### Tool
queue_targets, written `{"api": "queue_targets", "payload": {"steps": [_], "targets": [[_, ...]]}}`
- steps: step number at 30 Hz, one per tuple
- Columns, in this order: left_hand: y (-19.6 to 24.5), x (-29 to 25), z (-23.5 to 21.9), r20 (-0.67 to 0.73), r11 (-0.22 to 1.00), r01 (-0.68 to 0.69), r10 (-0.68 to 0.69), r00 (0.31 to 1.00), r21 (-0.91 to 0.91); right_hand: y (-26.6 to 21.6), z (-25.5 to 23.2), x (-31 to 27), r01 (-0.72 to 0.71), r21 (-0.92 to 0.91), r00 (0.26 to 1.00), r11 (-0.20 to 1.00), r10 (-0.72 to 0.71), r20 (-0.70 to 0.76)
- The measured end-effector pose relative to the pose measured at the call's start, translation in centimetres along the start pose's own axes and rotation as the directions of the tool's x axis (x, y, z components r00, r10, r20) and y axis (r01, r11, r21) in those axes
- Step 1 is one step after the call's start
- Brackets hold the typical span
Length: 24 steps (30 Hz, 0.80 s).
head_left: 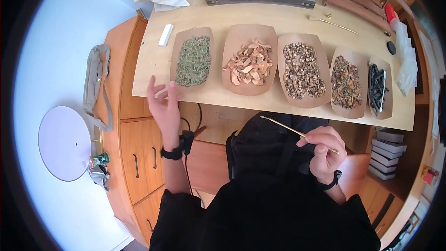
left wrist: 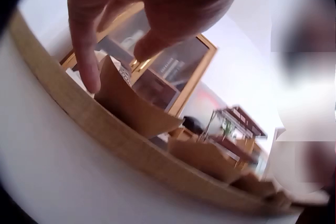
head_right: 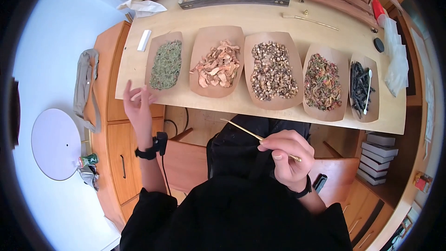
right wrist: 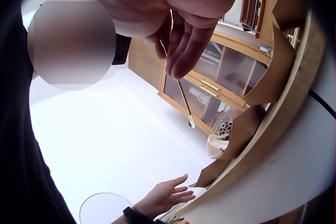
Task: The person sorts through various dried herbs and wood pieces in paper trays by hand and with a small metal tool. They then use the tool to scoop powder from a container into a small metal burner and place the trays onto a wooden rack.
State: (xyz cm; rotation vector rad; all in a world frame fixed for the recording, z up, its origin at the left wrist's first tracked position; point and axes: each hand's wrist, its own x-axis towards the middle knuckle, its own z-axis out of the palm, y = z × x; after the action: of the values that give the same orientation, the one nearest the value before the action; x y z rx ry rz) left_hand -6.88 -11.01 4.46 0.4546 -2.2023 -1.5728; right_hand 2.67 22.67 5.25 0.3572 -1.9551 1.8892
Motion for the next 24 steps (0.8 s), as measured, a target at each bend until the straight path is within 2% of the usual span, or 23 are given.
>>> {"api": "queue_targets", "payload": {"steps": [1, 2, 3, 4, 5, 7, 8, 10, 12, 16, 23, 24], "targets": [[0.4, -0.8, 0.3, -0.118, 0.952, -0.207, 0.238, 0.964, 0.225, 0.1, -0.2, -0.1, 0.005, -0.01, 1.0, 1.0, -0.005, -0.009], [0.7, -1.6, 0.5, -0.089, 0.838, -0.373, 0.44, 0.893, 0.397, 0.2, -0.3, -0.1, 0.01, -0.018, 1.0, 1.0, -0.01, -0.018], [1.1, -2.5, 0.7, -0.089, 0.833, -0.376, 0.446, 0.891, 0.405, 0.4, -0.4, -0.2, 0.01, -0.008, 1.0, 1.0, -0.01, -0.019], [1.4, -3.5, 0.8, 0.144, 0.668, -0.58, 0.589, 0.795, 0.467, 0.7, -0.5, -0.3, -0.012, -0.001, 0.999, 1.0, 0.012, -0.038], [1.8, -4.2, 1.3, 0.379, 0.467, -0.753, 0.664, 0.644, 0.464, 0.9, -0.6, -0.4, -0.036, 0.006, 0.998, 0.999, 0.036, -0.055], [2.5, -4.9, 3.3, 0.52, 0.337, -0.863, 0.694, 0.498, 0.376, 1.0, -0.8, -0.4, -0.054, 0.013, 0.997, 0.998, 0.055, -0.055], [2.4, -4.8, 4.1, 0.521, 0.333, -0.863, 0.694, 0.497, 0.38, 1.1, -1.0, -0.3, -0.034, 0.015, 0.997, 0.999, 0.035, -0.063], [2.1, -4.3, 5.3, 0.593, 0.252, -0.892, 0.674, 0.44, 0.376, 1.1, -1.5, -0.1, -0.011, 0.021, 0.997, 1.0, 0.013, -0.075], [2.0, -3.7, 6.2, 0.587, 0.252, -0.897, 0.686, 0.43, 0.362, 0.9, -2.3, 0.1, 0.025, -0.016, 0.995, 1.0, -0.026, -0.096], [1.4, -3.2, 6.6, 0.592, 0.233, -0.91, 0.699, 0.402, 0.344, 1.1, -3.4, -0.3, -0.009, 0.048, 0.985, 0.999, 0.017, -0.173], [1.4, -3.1, 5.8, 0.605, 0.234, -0.912, 0.689, 0.4, 0.337, 1.5, -3.4, -0.3, -0.038, 0.127, 0.978, 0.991, 0.064, -0.201], [1.0, -3.2, 5.6, 0.587, 0.25, -0.902, 0.692, 0.421, 0.352, 1.6, -3.4, -0.2, -0.041, 0.125, 0.978, 0.991, 0.065, -0.196]]}}
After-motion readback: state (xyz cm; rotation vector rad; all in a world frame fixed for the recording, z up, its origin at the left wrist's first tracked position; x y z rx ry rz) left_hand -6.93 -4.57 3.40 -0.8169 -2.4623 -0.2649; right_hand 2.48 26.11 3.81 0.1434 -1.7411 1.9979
